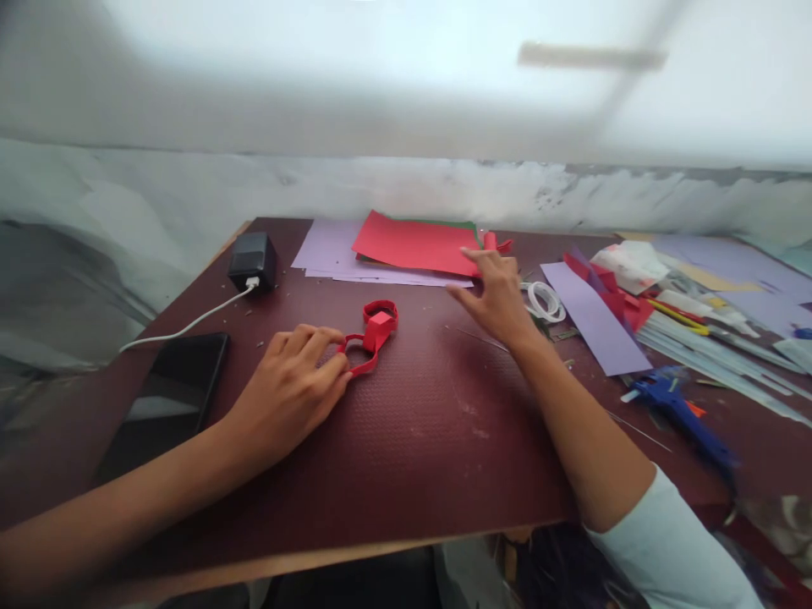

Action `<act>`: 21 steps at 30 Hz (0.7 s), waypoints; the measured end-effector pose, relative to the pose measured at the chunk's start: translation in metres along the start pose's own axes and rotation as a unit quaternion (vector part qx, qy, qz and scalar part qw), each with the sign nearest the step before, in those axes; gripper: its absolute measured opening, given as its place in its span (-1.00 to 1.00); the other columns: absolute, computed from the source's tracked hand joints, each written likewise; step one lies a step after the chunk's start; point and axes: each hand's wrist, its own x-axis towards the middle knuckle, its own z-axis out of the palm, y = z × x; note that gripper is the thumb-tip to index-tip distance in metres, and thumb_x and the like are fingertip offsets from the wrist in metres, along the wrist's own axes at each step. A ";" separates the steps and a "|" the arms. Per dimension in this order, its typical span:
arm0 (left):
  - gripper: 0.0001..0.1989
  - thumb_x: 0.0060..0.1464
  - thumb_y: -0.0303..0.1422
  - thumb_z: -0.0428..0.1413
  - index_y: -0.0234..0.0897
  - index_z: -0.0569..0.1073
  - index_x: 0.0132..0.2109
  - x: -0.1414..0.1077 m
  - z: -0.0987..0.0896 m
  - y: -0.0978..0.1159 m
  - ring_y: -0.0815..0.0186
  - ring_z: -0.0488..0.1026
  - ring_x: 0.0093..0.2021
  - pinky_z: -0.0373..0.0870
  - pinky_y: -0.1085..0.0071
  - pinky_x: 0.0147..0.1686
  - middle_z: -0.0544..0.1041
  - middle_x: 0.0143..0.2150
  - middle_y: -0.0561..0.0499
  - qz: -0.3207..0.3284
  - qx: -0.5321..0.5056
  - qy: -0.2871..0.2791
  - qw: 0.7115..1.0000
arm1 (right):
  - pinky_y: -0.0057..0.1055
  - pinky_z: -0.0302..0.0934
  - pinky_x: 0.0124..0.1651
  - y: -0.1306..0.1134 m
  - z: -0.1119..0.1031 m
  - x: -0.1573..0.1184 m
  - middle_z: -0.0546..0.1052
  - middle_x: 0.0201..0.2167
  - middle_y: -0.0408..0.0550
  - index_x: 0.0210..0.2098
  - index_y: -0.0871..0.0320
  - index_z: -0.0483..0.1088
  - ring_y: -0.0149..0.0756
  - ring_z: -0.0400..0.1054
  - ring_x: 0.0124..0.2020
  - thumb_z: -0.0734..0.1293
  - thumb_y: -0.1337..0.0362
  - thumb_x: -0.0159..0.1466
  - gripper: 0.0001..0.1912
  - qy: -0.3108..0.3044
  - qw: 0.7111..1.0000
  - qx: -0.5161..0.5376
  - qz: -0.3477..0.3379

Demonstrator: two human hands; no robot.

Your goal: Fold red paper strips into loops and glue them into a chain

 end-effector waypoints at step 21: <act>-0.82 0.37 -0.40 0.10 -0.32 0.59 -0.02 0.009 -0.002 -0.021 -0.12 0.54 -0.07 0.34 -0.10 0.03 0.64 -0.16 -0.19 -0.095 0.082 -0.077 0.989 | -0.09 0.23 0.21 0.018 0.068 0.072 0.49 0.32 0.24 0.33 0.15 0.40 0.10 0.43 0.23 0.20 0.16 0.50 -0.52 -0.237 0.947 -0.212 -0.047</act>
